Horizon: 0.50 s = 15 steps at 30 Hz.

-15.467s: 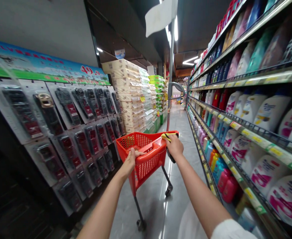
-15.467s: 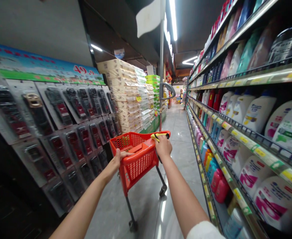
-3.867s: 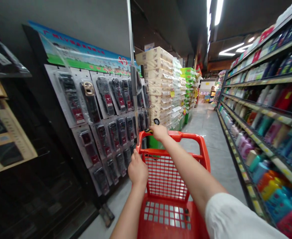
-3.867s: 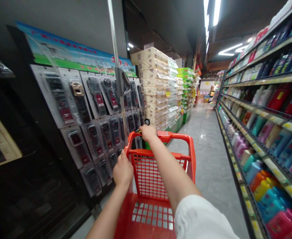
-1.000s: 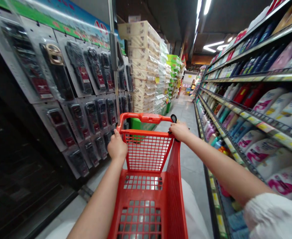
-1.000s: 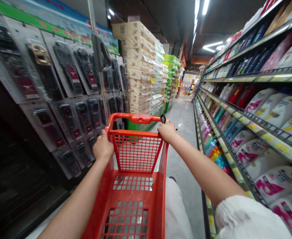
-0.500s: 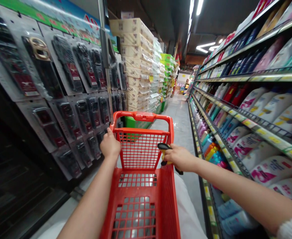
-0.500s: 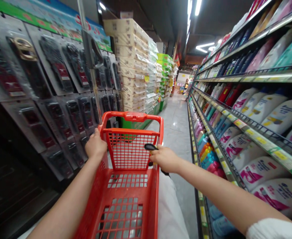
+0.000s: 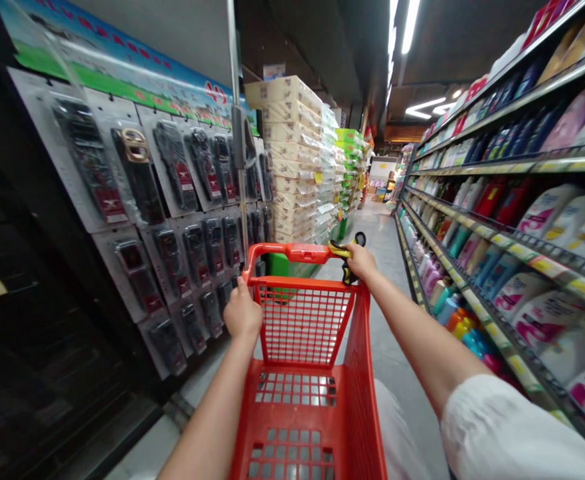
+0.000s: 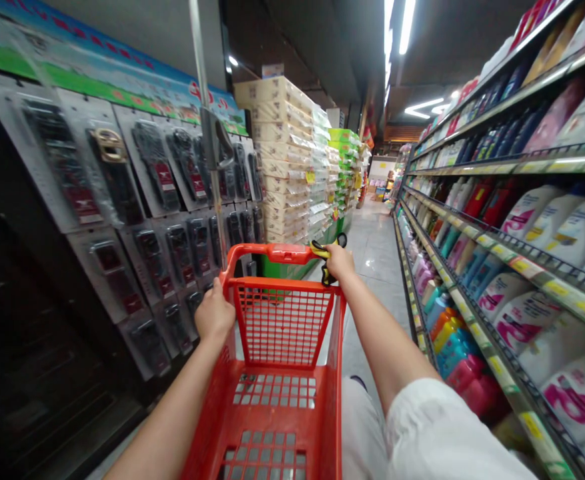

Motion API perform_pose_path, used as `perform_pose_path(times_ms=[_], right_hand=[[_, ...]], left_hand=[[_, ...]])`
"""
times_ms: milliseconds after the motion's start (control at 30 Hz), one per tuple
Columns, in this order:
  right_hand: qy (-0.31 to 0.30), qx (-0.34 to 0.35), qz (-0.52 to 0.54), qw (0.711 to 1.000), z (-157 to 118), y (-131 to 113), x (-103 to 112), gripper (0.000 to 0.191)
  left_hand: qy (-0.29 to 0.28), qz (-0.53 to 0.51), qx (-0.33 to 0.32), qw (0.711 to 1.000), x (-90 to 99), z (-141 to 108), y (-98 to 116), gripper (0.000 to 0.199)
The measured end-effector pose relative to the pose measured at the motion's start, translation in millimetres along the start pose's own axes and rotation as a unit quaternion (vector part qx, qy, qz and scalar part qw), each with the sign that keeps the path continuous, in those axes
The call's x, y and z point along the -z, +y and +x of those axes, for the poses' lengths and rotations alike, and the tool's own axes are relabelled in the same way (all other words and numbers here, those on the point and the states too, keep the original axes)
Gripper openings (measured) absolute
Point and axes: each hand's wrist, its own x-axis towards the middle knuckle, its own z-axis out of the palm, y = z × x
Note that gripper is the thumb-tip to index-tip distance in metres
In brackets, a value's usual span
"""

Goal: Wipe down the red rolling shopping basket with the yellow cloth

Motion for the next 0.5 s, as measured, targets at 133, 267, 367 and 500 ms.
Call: perform_pose_path(times_ms=[133, 267, 367, 500], right_hand=[[-0.001, -0.001, 0.031, 1.000, 18.5, -47.5, -29.2, 0.043], [-0.017, 0.060, 0.002, 0.998, 41.7, -115.1, -47.4, 0.035], [-0.043, 0.099, 0.005, 0.994, 50.8, -161.2, -62.8, 0.031], [-0.043, 0.177, 0.037, 0.983, 37.0, -199.4, -89.5, 0.034]], left_hand=[[0.005, -0.004, 0.001, 1.000, -4.0, 0.1, -3.0, 0.060], [0.007, -0.004, 0.003, 1.000, -7.3, 1.4, -6.0, 0.062], [0.005, -0.005, 0.007, 1.000, -8.4, 1.6, -7.4, 0.062], [0.004, -0.011, 0.002, 1.000, -10.6, 1.7, -8.5, 0.062]])
